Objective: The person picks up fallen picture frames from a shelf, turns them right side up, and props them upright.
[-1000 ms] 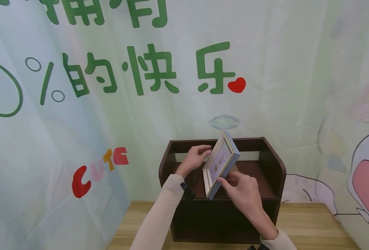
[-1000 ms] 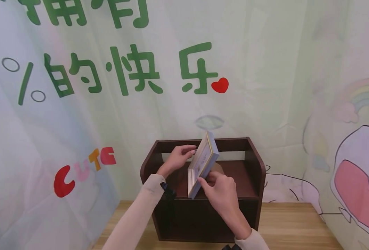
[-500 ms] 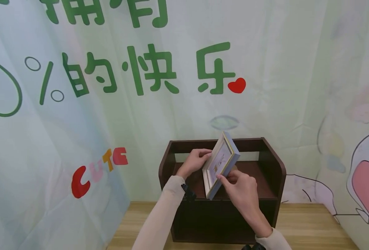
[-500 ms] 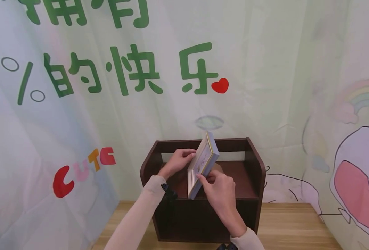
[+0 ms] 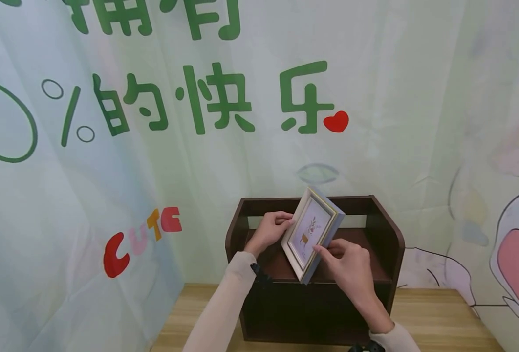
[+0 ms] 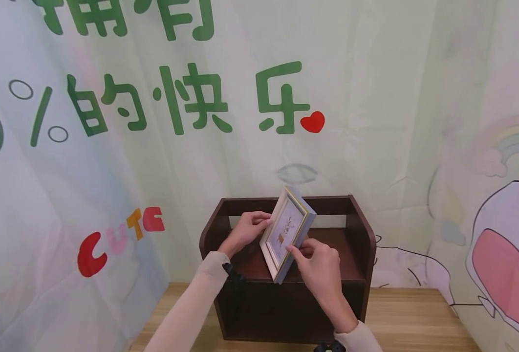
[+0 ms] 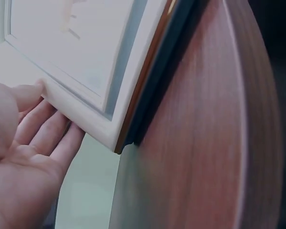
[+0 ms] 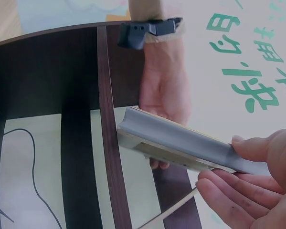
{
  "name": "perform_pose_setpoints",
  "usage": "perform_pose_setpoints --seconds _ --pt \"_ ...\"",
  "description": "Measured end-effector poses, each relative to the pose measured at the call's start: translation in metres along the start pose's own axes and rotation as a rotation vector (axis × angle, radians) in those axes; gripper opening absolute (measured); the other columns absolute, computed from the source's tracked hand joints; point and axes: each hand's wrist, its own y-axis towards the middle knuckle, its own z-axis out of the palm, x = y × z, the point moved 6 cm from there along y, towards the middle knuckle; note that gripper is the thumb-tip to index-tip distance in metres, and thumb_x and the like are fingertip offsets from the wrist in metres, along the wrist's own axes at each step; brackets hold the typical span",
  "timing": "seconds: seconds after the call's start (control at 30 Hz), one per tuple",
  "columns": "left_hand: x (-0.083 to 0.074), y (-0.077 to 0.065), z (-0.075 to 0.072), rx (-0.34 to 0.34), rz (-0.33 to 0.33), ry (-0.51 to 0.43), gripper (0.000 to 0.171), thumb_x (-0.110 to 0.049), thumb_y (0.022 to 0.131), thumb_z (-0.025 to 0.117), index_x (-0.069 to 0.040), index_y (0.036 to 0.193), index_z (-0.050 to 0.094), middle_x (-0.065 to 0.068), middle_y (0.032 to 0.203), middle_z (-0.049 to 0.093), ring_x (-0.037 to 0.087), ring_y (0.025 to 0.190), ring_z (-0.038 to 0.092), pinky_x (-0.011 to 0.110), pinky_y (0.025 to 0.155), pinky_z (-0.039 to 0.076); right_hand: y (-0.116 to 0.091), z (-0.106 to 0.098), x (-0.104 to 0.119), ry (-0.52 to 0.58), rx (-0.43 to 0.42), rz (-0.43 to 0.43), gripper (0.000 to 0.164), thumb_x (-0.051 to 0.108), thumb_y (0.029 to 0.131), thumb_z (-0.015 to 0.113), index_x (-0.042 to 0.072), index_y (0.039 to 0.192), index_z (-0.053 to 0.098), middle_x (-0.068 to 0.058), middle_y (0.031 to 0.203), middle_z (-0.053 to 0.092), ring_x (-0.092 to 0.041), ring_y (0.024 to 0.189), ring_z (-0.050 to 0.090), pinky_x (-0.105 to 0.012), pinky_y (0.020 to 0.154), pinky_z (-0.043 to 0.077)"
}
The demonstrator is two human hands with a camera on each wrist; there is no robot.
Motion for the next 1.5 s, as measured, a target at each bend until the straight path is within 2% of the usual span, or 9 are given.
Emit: perform_pose_setpoints --seconds 0.23,0.47,0.63,0.73,0.9,1.13,1.27,1.5 --pt "0.003 -0.008 -0.008 -0.062 -0.005 0.012 0.027 -0.022 0.103 0.069 -0.004 0.121 0.077 0.017 0.118 0.079 0.022 0.101 0.077 0.037 0.087 0.064 0.003 -0.006 -0.007 0.040 0.028 0.047 0.031 0.027 0.090 0.085 0.001 0.106 0.080 -0.016 0.090 0.082 -0.016 0.069 0.077 -0.021 0.054 0.054" --pt "0.000 -0.020 -0.015 -0.124 -0.035 0.011 0.025 -0.020 0.102 0.070 -0.004 0.120 0.078 0.017 0.118 0.079 0.022 0.102 0.076 0.037 0.087 0.064 0.008 -0.011 -0.010 0.061 0.032 0.064 0.034 0.026 0.092 0.083 -0.001 0.112 0.078 -0.021 0.097 0.081 -0.023 0.074 0.079 -0.018 0.060 0.057" --pt "0.001 -0.030 -0.022 -0.201 -0.039 -0.024 0.024 -0.016 0.100 0.072 -0.003 0.119 0.079 0.018 0.118 0.079 0.022 0.103 0.076 0.035 0.086 0.064 0.014 -0.008 -0.013 0.047 0.044 0.064 0.034 0.025 0.093 0.082 -0.001 0.114 0.078 -0.021 0.100 0.081 -0.022 0.075 0.079 -0.018 0.063 0.058" --pt "0.002 -0.037 -0.024 -0.249 -0.060 -0.039 0.023 -0.015 0.100 0.073 -0.002 0.118 0.079 0.017 0.116 0.079 0.021 0.101 0.075 0.033 0.084 0.064 0.019 -0.006 -0.017 0.051 0.057 0.067 0.035 0.026 0.094 0.081 -0.001 0.116 0.078 -0.021 0.102 0.081 -0.023 0.075 0.080 -0.023 0.065 0.062" --pt "-0.001 -0.047 -0.026 -0.302 -0.104 -0.049 0.023 -0.014 0.099 0.074 -0.001 0.117 0.079 0.018 0.115 0.079 0.021 0.103 0.075 0.033 0.084 0.063 0.026 -0.005 -0.026 0.130 0.099 0.133 0.042 0.026 0.095 0.080 -0.003 0.125 0.074 -0.026 0.113 0.078 -0.027 0.084 0.082 -0.031 0.072 0.066" --pt "-0.009 -0.066 -0.030 -0.366 -0.132 -0.031 0.024 -0.013 0.097 0.075 0.002 0.115 0.079 0.020 0.115 0.079 0.026 0.105 0.076 0.037 0.087 0.064 0.034 0.000 -0.035 0.246 0.157 0.235 0.046 0.028 0.097 0.078 -0.002 0.131 0.071 -0.027 0.127 0.073 -0.029 0.098 0.081 -0.029 0.079 0.065" --pt "-0.012 -0.075 -0.034 -0.395 -0.141 -0.004 0.023 -0.015 0.097 0.076 0.000 0.114 0.080 0.018 0.113 0.080 0.026 0.104 0.077 0.038 0.087 0.064 0.040 0.004 -0.038 0.283 0.185 0.238 0.046 0.028 0.098 0.077 -0.002 0.132 0.071 -0.028 0.131 0.071 -0.030 0.101 0.080 -0.030 0.082 0.065" --pt "-0.016 -0.092 -0.036 -0.437 -0.120 0.048 0.020 -0.016 0.096 0.077 -0.002 0.110 0.081 0.015 0.108 0.081 0.025 0.100 0.078 0.039 0.085 0.065 0.044 0.010 -0.041 0.328 0.218 0.237 0.047 0.028 0.099 0.076 -0.002 0.134 0.069 -0.027 0.134 0.070 -0.029 0.105 0.079 -0.033 0.086 0.064"
